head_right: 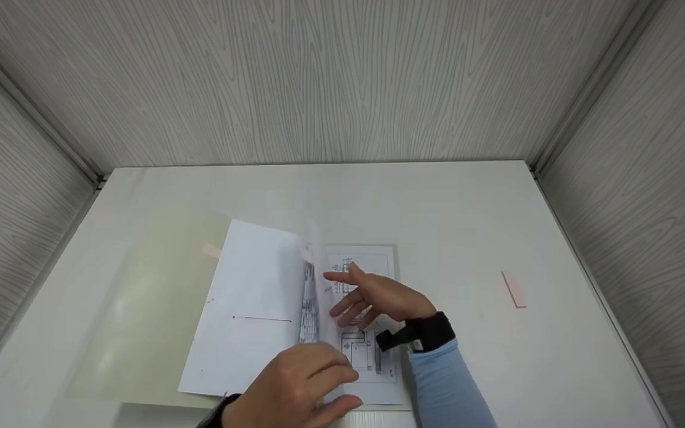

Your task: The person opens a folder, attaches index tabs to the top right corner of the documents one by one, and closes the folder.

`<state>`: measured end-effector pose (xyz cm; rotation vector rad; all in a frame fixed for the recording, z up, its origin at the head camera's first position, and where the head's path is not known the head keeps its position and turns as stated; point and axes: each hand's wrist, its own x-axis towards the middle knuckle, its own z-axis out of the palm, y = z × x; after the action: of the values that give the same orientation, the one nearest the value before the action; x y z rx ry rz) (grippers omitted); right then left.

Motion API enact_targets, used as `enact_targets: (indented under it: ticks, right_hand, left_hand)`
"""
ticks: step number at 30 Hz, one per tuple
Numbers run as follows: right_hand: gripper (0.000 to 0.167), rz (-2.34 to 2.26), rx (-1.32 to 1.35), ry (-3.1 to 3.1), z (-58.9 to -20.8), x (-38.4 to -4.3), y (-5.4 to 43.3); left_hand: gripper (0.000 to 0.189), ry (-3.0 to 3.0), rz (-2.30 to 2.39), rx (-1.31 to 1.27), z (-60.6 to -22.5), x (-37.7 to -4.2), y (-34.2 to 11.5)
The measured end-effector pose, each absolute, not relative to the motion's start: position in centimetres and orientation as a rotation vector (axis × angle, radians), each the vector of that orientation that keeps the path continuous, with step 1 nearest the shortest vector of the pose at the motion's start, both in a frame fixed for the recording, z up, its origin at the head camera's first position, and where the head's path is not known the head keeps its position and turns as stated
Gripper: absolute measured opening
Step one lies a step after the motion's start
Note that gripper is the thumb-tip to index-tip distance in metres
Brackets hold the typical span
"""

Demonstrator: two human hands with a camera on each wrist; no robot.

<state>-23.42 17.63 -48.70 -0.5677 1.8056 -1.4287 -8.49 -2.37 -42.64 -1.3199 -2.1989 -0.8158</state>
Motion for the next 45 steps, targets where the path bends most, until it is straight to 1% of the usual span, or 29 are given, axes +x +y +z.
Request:
enact_targets:
  ticks: [3,5,8,10,13,16,19,21,24,28,34,37,41,42,45]
  right_hand:
    - [0.047,-1.332,-0.633,1.921,-48.7,-23.0,16.6]
    - [0.044,-1.275,-0.642,2.015,-48.9,-22.7,16.1]
    - [0.053,-1.185,-0.668,2.143,-49.3,-22.5,15.5]
    - [0.058,-1.142,-0.721,2.199,-49.5,-22.3,15.1]
    - [0.063,-1.137,-0.830,2.224,-49.7,-21.9,14.1]
    - [0.063,-1.170,-0.962,2.170,-49.8,-21.4,13.0]
    - [0.057,-1.174,-1.047,2.134,-50.1,-21.0,12.2]
    - [0.052,-1.160,-1.033,2.158,-50.3,-20.8,11.9]
    - [0.049,-1.160,-0.984,2.191,-50.5,-20.5,11.7]
    - [0.051,-1.185,-1.037,2.170,-51.0,-20.6,11.6]
    - [0.056,-1.141,-1.241,2.217,-51.6,-20.8,11.6]
    - [0.055,-1.086,-1.195,2.261,-51.5,-20.9,11.4]
    - [0.047,-1.015,-1.001,2.275,-51.5,-20.7,11.1]
    - [0.048,-1.005,-0.961,2.275,-51.4,-20.7,11.0]
    - [0.060,-1.000,-0.874,2.267,-51.4,-20.5,10.9]
  left_hand:
    - [0.023,-2.158,-0.886,-1.388,-42.5,-7.6,-2.0]
    - [0.022,-2.159,-0.919,-1.433,-42.4,-7.0,-1.7]
    - [0.020,-2.190,-0.899,-1.473,-42.6,-6.7,-1.4]
    - [0.022,-2.211,-0.845,-1.473,-42.8,-6.9,-1.3]
    - [0.028,-2.242,-0.752,-1.456,-43.2,-7.2,-1.2]
    - [0.030,-2.260,-0.703,-1.437,-43.6,-7.7,-1.2]
    - [0.030,-2.298,-0.624,-1.390,-43.9,-8.3,-1.3]
    - [0.031,-2.368,-0.539,-1.342,-44.0,-8.6,-1.5]
    - [0.040,-2.544,-0.401,-1.237,-44.2,-9.1,-2.0]
    - [0.047,-2.730,-0.289,-1.098,-44.4,-9.6,-3.0]
    - [0.045,-2.797,-0.296,-0.939,-44.5,-10.6,-4.4]
    - [0.040,-2.821,-0.308,-0.854,-44.7,-11.4,-5.0]
    - [0.032,-2.909,-0.315,-0.756,-45.2,-12.5,-5.6]
    - [0.031,-2.936,-0.313,-0.736,-45.3,-12.7,-5.6]
    - [0.033,-2.998,-0.316,-0.698,-45.5,-13.2,-5.8]
